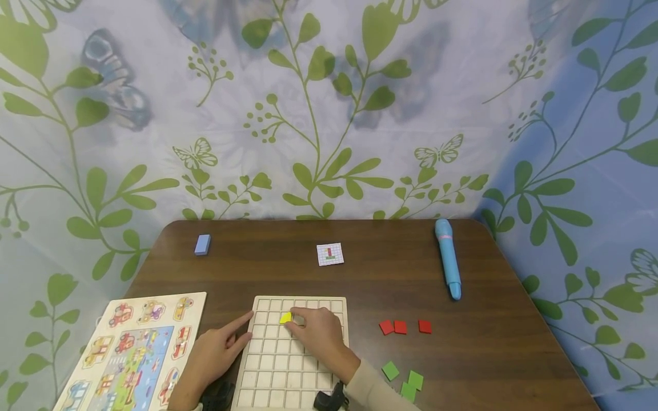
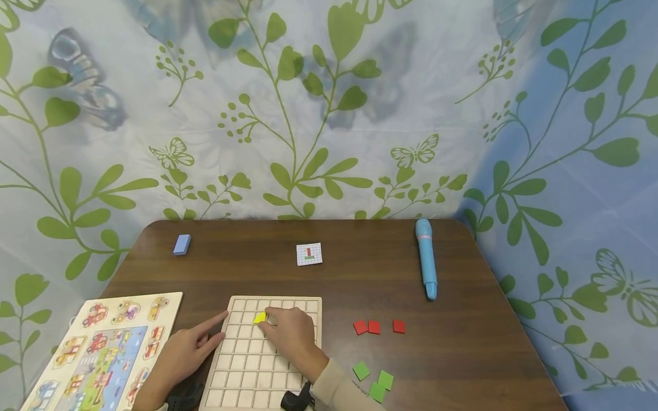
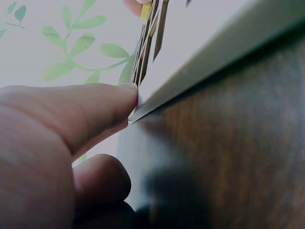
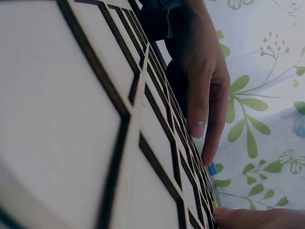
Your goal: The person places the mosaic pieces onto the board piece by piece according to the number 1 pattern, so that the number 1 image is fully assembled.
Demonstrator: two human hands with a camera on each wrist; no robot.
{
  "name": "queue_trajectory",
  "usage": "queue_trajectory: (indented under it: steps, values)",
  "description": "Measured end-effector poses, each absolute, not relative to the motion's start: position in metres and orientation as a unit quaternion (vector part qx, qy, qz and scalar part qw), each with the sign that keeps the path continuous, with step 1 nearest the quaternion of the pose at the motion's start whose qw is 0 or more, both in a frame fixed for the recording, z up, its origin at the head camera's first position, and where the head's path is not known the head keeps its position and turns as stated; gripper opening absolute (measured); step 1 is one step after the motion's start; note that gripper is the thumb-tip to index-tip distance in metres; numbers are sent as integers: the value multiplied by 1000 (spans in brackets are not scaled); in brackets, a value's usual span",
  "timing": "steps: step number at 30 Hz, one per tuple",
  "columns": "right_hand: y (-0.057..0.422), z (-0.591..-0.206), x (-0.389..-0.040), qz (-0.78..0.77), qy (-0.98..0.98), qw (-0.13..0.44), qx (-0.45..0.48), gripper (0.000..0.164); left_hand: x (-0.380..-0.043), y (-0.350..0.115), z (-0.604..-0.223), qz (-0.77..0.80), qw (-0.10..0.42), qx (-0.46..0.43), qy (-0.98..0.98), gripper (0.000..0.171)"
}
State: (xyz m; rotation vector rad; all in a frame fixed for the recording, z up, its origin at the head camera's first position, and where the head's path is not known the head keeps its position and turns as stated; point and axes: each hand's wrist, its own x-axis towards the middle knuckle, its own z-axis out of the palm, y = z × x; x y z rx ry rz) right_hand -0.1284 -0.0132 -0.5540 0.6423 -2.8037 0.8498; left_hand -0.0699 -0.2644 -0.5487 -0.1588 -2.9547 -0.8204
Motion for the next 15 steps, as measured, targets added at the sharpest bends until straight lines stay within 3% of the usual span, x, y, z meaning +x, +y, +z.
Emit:
queue_trajectory:
  steps: [9,15]
  values:
    - [-13,-555,-129,288,-929,84,218,30,-71,-264,-548,-267,50,-60,-960,45]
    - [-13,-557,-129,294,-929,77,212,28,-70,-265,-548,-270,31,-50,-961,45]
